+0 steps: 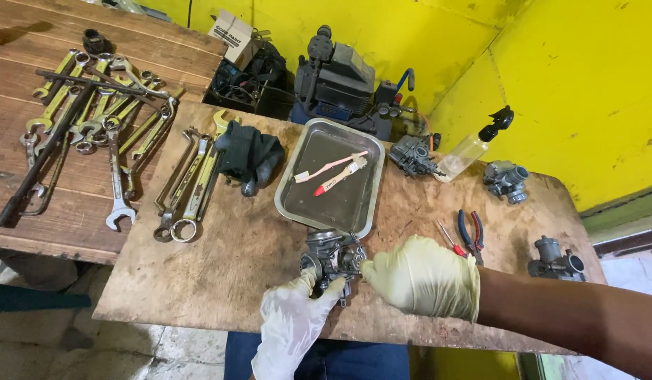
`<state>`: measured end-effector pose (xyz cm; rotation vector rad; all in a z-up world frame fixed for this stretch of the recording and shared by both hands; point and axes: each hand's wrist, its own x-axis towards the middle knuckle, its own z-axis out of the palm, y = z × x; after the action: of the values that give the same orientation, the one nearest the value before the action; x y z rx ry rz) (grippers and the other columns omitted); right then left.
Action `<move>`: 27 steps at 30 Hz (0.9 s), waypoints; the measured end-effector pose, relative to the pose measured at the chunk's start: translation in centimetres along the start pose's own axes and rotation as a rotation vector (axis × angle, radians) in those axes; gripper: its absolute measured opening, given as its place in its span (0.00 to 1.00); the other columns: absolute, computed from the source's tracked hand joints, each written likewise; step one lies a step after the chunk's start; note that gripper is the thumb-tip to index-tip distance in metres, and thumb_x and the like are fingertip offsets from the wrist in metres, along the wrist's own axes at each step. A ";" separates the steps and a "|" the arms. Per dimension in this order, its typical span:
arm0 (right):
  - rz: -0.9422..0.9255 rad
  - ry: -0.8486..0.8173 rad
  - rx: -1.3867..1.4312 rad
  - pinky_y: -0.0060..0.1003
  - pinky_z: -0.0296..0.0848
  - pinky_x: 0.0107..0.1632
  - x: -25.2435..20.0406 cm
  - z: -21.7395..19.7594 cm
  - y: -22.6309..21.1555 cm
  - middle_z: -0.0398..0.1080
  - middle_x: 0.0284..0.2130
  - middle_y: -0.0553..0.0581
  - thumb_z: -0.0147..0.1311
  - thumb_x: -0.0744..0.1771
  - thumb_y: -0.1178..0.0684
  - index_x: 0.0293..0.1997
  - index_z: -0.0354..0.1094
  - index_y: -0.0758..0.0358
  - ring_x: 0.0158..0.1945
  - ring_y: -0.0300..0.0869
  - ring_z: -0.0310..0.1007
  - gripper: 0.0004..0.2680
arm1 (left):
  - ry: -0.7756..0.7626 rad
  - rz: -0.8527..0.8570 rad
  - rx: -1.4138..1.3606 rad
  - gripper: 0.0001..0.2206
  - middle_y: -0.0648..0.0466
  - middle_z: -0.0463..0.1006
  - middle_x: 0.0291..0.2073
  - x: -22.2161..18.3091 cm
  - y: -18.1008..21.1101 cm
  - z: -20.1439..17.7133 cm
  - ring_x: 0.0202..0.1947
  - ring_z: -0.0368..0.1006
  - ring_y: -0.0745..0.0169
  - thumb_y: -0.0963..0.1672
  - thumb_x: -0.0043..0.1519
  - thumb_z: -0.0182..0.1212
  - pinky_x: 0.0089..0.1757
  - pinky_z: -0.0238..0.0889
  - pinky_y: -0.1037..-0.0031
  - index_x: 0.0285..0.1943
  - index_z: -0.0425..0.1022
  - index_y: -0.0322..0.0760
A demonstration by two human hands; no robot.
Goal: Disassembling and inspecting a motorcycle carburetor using a screwdriver and pliers on a workbench.
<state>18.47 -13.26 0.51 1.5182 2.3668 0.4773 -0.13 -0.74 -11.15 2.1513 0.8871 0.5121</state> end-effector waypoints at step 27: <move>0.006 -0.022 -0.131 0.46 0.67 0.19 0.6 -0.6 1.9 0.62 0.24 0.55 0.51 0.62 0.47 0.48 0.62 0.67 0.20 0.49 0.67 0.15 | -0.223 -0.228 -0.045 0.24 0.58 0.86 0.24 1.1 1.3 -2.4 0.28 0.82 0.60 0.65 0.50 0.63 0.40 0.71 0.70 0.48 0.84 0.64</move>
<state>19.52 -12.07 1.79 1.4647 2.2676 0.6016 -0.27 0.59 -8.51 1.9883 0.9682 0.1721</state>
